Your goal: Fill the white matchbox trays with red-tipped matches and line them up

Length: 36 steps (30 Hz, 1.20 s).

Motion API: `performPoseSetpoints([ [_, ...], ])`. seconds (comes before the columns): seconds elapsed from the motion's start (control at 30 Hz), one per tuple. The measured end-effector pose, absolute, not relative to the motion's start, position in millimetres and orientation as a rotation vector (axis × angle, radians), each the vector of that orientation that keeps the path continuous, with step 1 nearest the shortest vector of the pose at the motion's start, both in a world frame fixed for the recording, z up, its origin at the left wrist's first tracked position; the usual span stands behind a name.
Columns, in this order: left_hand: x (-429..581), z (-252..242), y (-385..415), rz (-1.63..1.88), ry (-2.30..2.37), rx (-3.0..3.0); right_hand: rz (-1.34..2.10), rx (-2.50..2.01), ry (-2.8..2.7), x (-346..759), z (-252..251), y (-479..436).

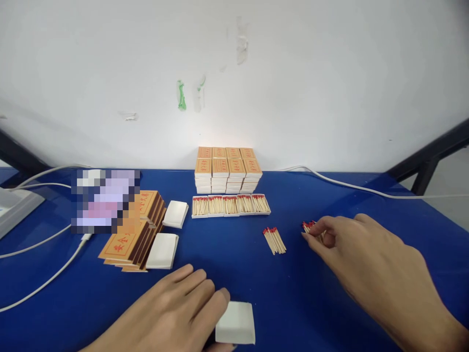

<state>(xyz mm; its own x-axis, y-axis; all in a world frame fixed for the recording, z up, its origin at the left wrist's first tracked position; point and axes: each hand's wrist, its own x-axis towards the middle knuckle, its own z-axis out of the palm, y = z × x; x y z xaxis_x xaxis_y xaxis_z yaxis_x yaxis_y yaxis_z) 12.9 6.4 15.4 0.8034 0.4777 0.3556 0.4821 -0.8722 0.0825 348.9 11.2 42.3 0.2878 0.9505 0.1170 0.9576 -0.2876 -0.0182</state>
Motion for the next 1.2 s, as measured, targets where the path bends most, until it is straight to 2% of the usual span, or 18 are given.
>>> performPoseSetpoints([
  [0.23,17,13,11,-0.601,-0.756,-2.948,-0.138,-2.427,-1.837,348,39,11],
  [0.57,16,18,8,-0.587,-0.74,-2.938,0.132,-2.339,-1.777,354,30,11],
  [0.87,23,19,10,-0.558,-0.742,-2.906,0.082,-2.33,-1.707,361,31,14],
  [1.07,20,18,9,-0.559,-0.748,-2.897,0.363,-2.103,-1.777,341,37,14],
  [1.2,19,18,9,-0.598,-0.713,-2.911,0.386,-1.976,-1.796,324,34,13],
])
